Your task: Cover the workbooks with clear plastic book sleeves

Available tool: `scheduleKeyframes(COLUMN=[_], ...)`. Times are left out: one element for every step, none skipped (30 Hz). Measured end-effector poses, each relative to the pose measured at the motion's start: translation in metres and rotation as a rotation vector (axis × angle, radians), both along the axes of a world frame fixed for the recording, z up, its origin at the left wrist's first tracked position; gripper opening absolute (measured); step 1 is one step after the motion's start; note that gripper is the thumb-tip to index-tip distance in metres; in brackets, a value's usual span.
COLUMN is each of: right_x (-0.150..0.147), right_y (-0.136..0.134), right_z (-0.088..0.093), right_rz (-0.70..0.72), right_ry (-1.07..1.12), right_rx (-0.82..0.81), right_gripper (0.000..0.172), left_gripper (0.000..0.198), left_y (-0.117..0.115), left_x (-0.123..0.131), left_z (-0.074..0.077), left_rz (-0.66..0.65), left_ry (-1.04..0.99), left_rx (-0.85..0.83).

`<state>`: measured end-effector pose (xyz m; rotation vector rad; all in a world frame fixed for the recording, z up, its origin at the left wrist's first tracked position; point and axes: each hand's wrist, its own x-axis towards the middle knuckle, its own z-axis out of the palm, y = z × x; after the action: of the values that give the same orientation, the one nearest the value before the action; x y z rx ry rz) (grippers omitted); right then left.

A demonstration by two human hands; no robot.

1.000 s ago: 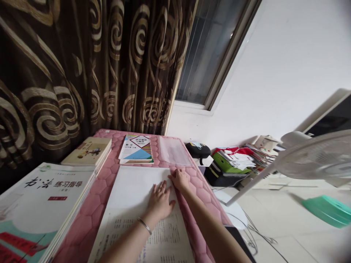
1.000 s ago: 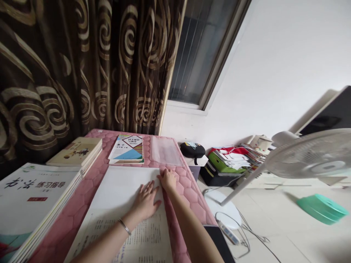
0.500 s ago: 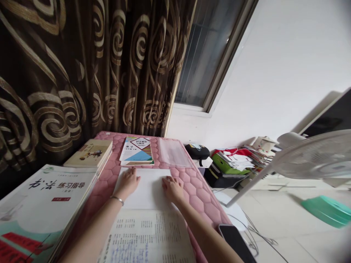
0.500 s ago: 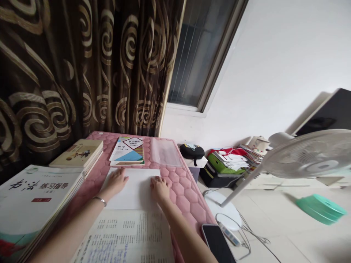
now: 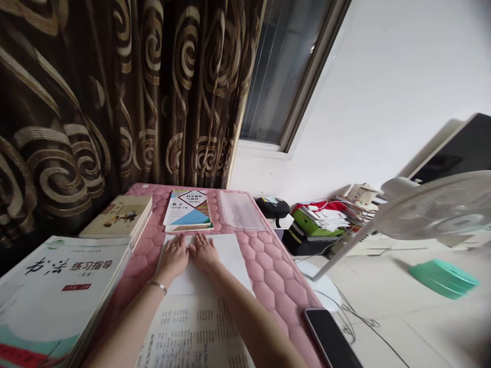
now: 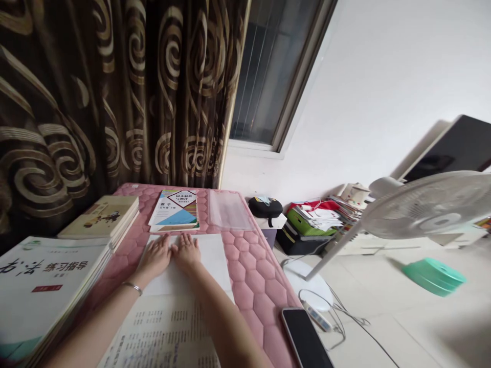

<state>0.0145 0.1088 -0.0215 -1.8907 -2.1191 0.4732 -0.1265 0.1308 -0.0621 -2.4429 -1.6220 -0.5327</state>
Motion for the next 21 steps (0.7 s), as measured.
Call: scheduleKeyframes(right_x=[0.011, 0.023, 0.035, 0.047, 0.059, 0.070, 0.079, 0.086, 0.091, 0.095, 0.097, 0.098, 0.099, 0.099, 0.099, 0.098, 0.098, 0.097, 0.094, 0.091, 0.085], right_y=[-0.002, -0.004, -0.006, -0.009, -0.012, -0.015, -0.018, -0.021, -0.023, -0.024, -0.025, -0.025, -0.026, -0.026, -0.026, -0.025, -0.025, -0.023, -0.022, -0.019, -0.016], right_z=[0.000, 0.000, 0.000, 0.000, 0.001, 0.000, 0.000, 0.000, -0.001, -0.002, -0.003, -0.003, -0.004, -0.004, -0.005, -0.004, -0.004, -0.003, -0.001, 0.001, 0.003], right_rz=[-0.029, -0.062, -0.098, -0.135, -0.170, -0.198, -0.218, -0.230, -0.234, -0.234, -0.232, -0.228, -0.227, -0.226, -0.224, -0.221, -0.218, -0.222, -0.231, -0.242, -0.248], right_ry=[-0.019, -0.040, -0.063, -0.087, -0.112, -0.135, -0.155, -0.171, -0.183, -0.192, -0.197, -0.202, -0.205, -0.209, -0.213, -0.218, -0.224, -0.232, -0.240, -0.246, -0.250], right_rx=[-0.003, -0.008, -0.013, -0.015, -0.016, -0.014, -0.010, -0.004, 0.002, 0.008, 0.011, 0.013, 0.013, 0.010, 0.004, -0.001, -0.006, -0.014, -0.025, -0.036, -0.042], right_gripper=[0.062, 0.062, 0.062, 0.061, 0.061, 0.061, 0.060, 0.060, 0.059, 0.058, 0.058, 0.058, 0.059, 0.059, 0.060, 0.061, 0.061, 0.061, 0.061, 0.061, 0.060], left_gripper=[0.054, 0.056, 0.057, 0.058, 0.059, 0.060, 0.061, 0.061, 0.062, 0.062, 0.062, 0.062, 0.062, 0.062, 0.062, 0.061, 0.061, 0.059, 0.057, 0.055, 0.054], left_y=[-0.001, -0.003, -0.004, -0.006, -0.007, -0.008, -0.010, -0.011, -0.012, -0.013, -0.015, -0.017, -0.018, -0.020, -0.021, -0.021, -0.021, -0.021, -0.021, -0.020, -0.019], left_x=[0.001, 0.002, 0.003, 0.003, 0.003, 0.003, 0.001, 0.000, -0.003, -0.005, -0.008, -0.011, -0.012, -0.013, -0.013, -0.012, -0.009, -0.005, 0.001, 0.008, 0.016], left_z=[0.002, 0.004, 0.006, 0.008, 0.011, 0.013, 0.016, 0.018, 0.021, 0.024, 0.027, 0.031, 0.034, 0.037, 0.039, 0.041, 0.042, 0.043, 0.042, 0.042, 0.040], left_rz=[0.005, 0.015, 0.035, 0.065, 0.103, 0.144, 0.185, 0.225, 0.262, 0.296, 0.323, 0.344, 0.358, 0.368, 0.374, 0.383, 0.397, 0.396, 0.364, 0.301, 0.214], left_ry=[0.002, 0.004, 0.004, 0.002, 0.000, -0.003, -0.006, -0.010, -0.018, -0.029, -0.041, -0.049, -0.052, -0.047, -0.035, -0.021, -0.009, 0.002, 0.008, 0.011, 0.012], left_rx=[-0.001, -0.004, -0.013, -0.027, -0.045, -0.067, -0.091, -0.116, -0.141, -0.164, -0.182, -0.194, -0.202, -0.206, -0.209, -0.210, -0.209, -0.200, -0.192, -0.188, -0.190])
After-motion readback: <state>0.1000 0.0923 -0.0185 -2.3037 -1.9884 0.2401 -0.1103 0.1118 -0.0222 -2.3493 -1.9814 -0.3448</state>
